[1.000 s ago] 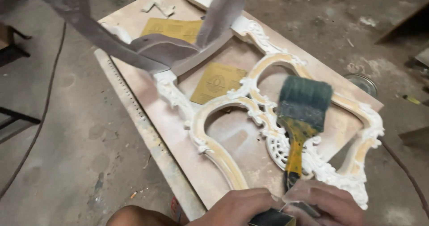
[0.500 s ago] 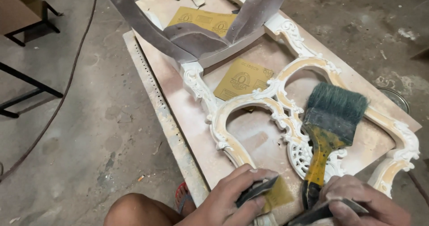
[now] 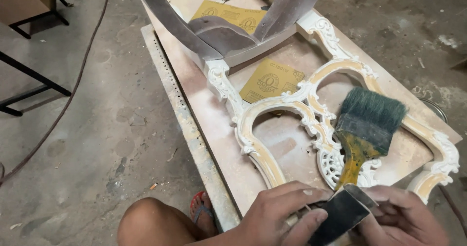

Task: The person sands the intricate carvings of a white wooden frame using a sanding block. They work on the curved edges and detailed patterns, occasionally using a brush to sweep away dust.

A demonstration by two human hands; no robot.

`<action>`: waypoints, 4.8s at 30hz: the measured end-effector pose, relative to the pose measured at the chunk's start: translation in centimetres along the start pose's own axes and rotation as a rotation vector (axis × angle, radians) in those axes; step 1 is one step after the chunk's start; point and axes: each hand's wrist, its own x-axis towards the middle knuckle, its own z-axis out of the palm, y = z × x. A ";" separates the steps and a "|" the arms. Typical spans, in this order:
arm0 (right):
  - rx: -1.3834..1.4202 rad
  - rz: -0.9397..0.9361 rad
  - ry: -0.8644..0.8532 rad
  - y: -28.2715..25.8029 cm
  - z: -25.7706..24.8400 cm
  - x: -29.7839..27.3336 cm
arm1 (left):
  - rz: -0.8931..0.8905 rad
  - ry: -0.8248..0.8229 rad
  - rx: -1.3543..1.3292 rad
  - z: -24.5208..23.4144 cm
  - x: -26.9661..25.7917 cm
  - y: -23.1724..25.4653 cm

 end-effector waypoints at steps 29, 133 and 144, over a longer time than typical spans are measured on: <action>-0.189 -0.240 -0.281 3.7 1.0 2.3 | -0.056 0.091 -0.044 -1.2 1.4 -0.9; -0.339 -1.185 -1.334 -8.3 15.4 20.5 | 0.146 0.131 0.444 -11.1 -0.8 -11.4; -0.373 -1.351 -1.338 -8.1 16.0 21.4 | 0.126 0.141 0.468 -11.1 -0.7 -11.6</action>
